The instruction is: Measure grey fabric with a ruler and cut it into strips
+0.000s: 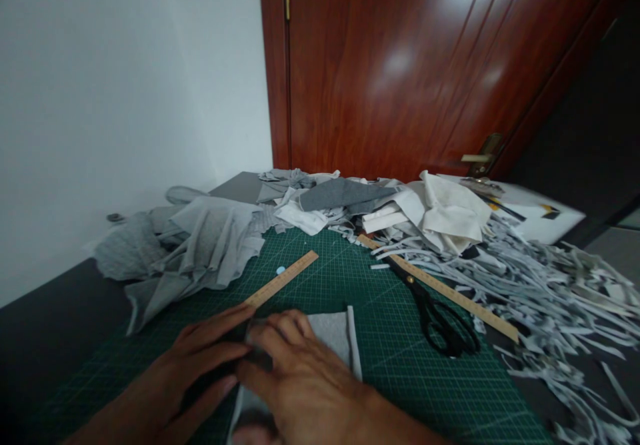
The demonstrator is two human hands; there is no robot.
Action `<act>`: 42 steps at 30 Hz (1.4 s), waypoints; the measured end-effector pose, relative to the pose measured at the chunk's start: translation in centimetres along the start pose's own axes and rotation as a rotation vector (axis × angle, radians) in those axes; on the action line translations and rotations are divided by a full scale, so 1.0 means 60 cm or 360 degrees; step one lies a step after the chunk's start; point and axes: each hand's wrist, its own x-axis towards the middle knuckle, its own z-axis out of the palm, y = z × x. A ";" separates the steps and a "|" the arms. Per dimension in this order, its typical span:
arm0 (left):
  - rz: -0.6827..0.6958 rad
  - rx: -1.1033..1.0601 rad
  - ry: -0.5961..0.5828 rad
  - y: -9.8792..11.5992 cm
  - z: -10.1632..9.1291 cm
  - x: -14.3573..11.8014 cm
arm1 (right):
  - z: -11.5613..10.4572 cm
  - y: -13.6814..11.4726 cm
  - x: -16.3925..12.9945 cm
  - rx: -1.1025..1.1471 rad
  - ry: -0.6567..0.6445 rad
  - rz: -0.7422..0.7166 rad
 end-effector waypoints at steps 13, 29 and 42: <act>-0.0266 -0.0133 -0.0039 -0.017 -0.016 0.037 | 0.007 -0.010 0.007 0.0082 0.0049 0.0303; -0.0689 -0.1535 0.0371 0.114 0.077 0.051 | 0.016 -0.003 0.009 0.0013 0.0131 0.0246; -0.0479 -0.1061 0.0310 0.065 0.122 0.035 | -0.019 0.034 -0.063 0.0078 -0.0012 0.0404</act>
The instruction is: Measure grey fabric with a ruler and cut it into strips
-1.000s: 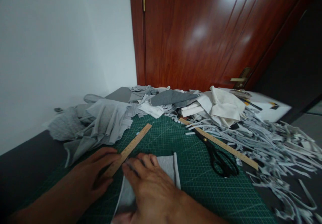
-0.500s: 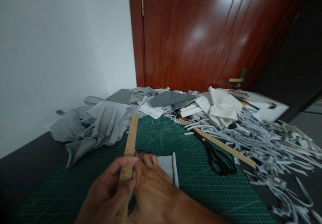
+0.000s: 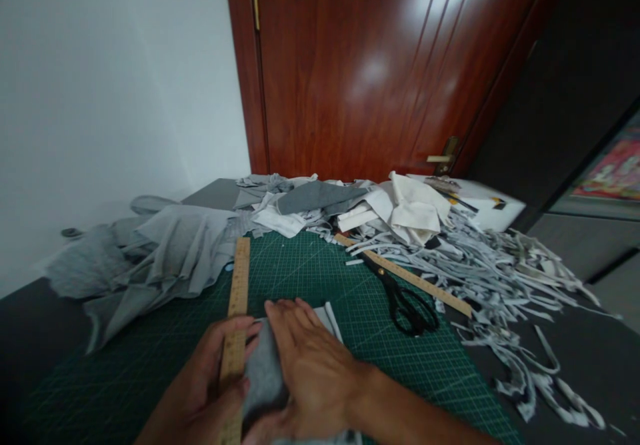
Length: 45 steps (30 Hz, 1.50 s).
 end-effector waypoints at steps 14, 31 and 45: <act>0.0408 0.0881 -0.0068 0.024 0.012 -0.018 | -0.038 0.031 -0.091 -0.0133 -0.0037 0.0180; 0.0499 0.1142 -0.0198 0.051 -0.023 -0.019 | -0.034 0.027 -0.089 -0.0159 -0.0112 0.0264; -0.0257 0.0779 -0.0416 0.065 -0.078 0.009 | -0.043 0.015 -0.083 -0.0157 -0.0190 0.0338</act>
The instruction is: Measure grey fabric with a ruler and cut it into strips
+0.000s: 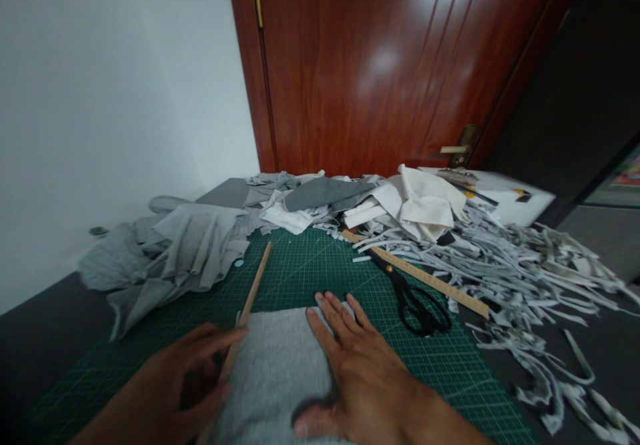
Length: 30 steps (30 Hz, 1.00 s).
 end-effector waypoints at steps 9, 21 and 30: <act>0.0299 0.0438 0.0304 -0.053 0.000 -0.025 | 0.014 0.021 -0.005 0.0027 0.0137 -0.0125; 0.0803 0.0533 -0.0287 0.093 0.022 0.045 | 0.001 0.006 -0.002 0.0121 0.0097 -0.0133; 0.0959 0.0327 -0.0477 0.126 0.015 0.063 | -0.147 0.122 -0.071 -0.0227 0.0557 0.0498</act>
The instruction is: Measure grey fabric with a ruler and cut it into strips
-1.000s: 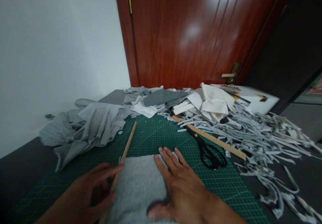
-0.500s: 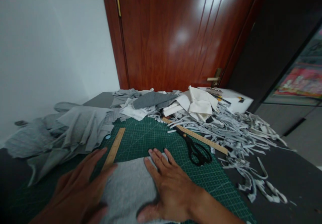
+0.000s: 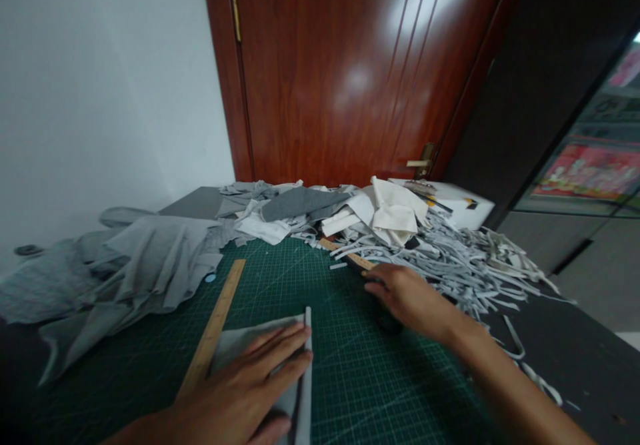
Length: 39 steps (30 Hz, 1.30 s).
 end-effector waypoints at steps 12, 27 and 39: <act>-0.0247 -0.0227 0.0101 -0.002 0.040 0.015 | 0.011 0.133 0.047 -0.0252 -0.0106 0.0246; 0.0042 -0.0149 0.0054 -0.004 0.022 0.020 | -0.056 0.120 0.056 -0.0310 -0.0099 0.0321; 0.0046 -0.0192 -0.0052 -0.002 0.007 0.026 | -0.033 0.012 -0.034 0.0940 -0.0326 0.0326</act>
